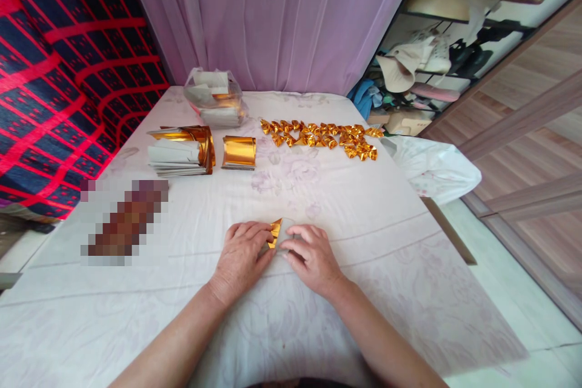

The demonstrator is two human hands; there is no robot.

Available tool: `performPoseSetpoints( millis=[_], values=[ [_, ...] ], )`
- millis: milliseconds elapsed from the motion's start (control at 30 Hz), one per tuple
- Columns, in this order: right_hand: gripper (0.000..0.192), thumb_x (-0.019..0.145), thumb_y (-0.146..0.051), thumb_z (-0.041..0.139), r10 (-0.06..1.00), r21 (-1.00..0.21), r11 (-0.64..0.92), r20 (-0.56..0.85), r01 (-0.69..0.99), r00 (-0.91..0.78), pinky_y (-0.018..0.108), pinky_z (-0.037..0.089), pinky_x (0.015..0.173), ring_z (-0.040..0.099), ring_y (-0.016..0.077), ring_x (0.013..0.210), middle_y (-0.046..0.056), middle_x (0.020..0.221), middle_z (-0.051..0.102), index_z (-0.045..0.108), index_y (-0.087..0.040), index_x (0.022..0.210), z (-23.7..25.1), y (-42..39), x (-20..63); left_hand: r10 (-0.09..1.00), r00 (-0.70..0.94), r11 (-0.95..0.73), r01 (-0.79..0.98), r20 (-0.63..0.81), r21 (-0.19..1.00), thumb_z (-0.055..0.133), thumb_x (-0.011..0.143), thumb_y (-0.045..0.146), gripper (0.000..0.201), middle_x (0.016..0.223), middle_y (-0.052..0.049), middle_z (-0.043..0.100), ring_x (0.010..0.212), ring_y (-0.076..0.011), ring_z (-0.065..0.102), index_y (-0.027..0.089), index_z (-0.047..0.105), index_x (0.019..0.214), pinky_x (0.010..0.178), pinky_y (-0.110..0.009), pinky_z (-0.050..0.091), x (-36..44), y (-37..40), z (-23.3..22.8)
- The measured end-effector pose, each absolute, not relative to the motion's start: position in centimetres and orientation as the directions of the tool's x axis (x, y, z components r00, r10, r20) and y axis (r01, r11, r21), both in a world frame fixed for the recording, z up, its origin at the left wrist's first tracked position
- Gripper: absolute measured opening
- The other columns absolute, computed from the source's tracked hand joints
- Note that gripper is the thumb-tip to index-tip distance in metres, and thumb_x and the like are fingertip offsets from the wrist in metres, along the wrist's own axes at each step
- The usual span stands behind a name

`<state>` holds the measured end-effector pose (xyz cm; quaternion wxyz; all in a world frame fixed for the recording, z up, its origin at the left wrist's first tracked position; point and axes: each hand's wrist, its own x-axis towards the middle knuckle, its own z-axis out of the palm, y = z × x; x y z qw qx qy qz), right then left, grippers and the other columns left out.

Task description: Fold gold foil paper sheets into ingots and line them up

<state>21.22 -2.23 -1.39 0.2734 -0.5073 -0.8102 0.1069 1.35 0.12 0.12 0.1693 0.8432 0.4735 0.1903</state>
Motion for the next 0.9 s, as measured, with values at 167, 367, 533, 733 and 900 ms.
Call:
performPoseSetpoints(
  millis=[167, 367, 533, 733, 900],
  values=[
    [0.015, 0.084, -0.019, 0.066, 0.858, -0.447, 0.505, 0.35, 0.738, -0.376, 0.039, 0.036, 0.091, 0.052, 0.021, 0.105, 0.002, 0.115, 0.06, 0.073, -0.031, 0.087, -1.2, -2.3, 21.4, 0.861, 0.475, -0.501, 0.727, 0.183, 0.47, 0.061, 0.085, 0.025, 0.012, 0.118, -0.002, 0.067, 0.112, -0.0229, 0.056, 0.024, 0.063, 0.097, 0.095, -0.042, 0.037, 1.3, 0.1, 0.0],
    [0.01, 0.087, -0.025, 0.065, 0.886, -0.461, 0.449, 0.342, 0.765, -0.314, 0.039, 0.037, 0.089, 0.054, 0.0208, 0.103, 0.003, 0.11, 0.062, 0.07, -0.026, 0.079, -1.4, -2.1, 21.2, 0.864, 0.473, -0.493, 0.73, 0.171, 0.474, 0.063, 0.084, 0.023, 0.014, 0.117, -0.001, 0.067, 0.111, -0.0218, 0.056, 0.024, 0.063, 0.098, 0.095, -0.041, 0.036, 1.4, 0.1, 0.1],
    [0.004, 0.085, -0.023, 0.067, 0.886, -0.444, 0.457, 0.301, 0.77, -0.352, 0.039, 0.038, 0.089, 0.054, 0.0212, 0.103, 0.003, 0.11, 0.063, 0.069, -0.025, 0.082, -1.2, -1.9, 21.7, 0.863, 0.473, -0.496, 0.729, 0.177, 0.472, 0.062, 0.084, 0.022, 0.014, 0.118, -0.001, 0.067, 0.111, -0.0216, 0.056, 0.024, 0.063, 0.099, 0.095, -0.041, 0.036, 1.4, 0.1, 0.0],
    [0.01, 0.089, -0.02, 0.061, 0.842, -0.414, 0.536, 0.324, 0.735, -0.432, 0.037, 0.039, 0.089, 0.055, 0.0198, 0.101, 0.003, 0.11, 0.064, 0.068, -0.025, 0.084, -0.9, -1.9, 22.3, 0.859, 0.477, -0.505, 0.726, 0.187, 0.466, 0.061, 0.086, 0.024, 0.012, 0.118, -0.001, 0.067, 0.111, -0.0219, 0.056, 0.024, 0.063, 0.098, 0.096, -0.042, 0.036, 1.4, 0.1, -0.1],
    [0.014, 0.093, -0.022, 0.054, 0.864, -0.433, 0.498, 0.321, 0.751, -0.388, 0.037, 0.039, 0.088, 0.055, 0.0191, 0.098, 0.003, 0.105, 0.066, 0.065, -0.023, 0.084, -0.8, -1.8, 21.5, 0.859, 0.482, -0.502, 0.729, 0.171, 0.466, 0.063, 0.085, 0.024, 0.013, 0.118, -0.001, 0.067, 0.111, -0.0226, 0.056, 0.024, 0.063, 0.098, 0.095, -0.042, 0.036, 1.4, 0.1, 0.1]
  ],
)
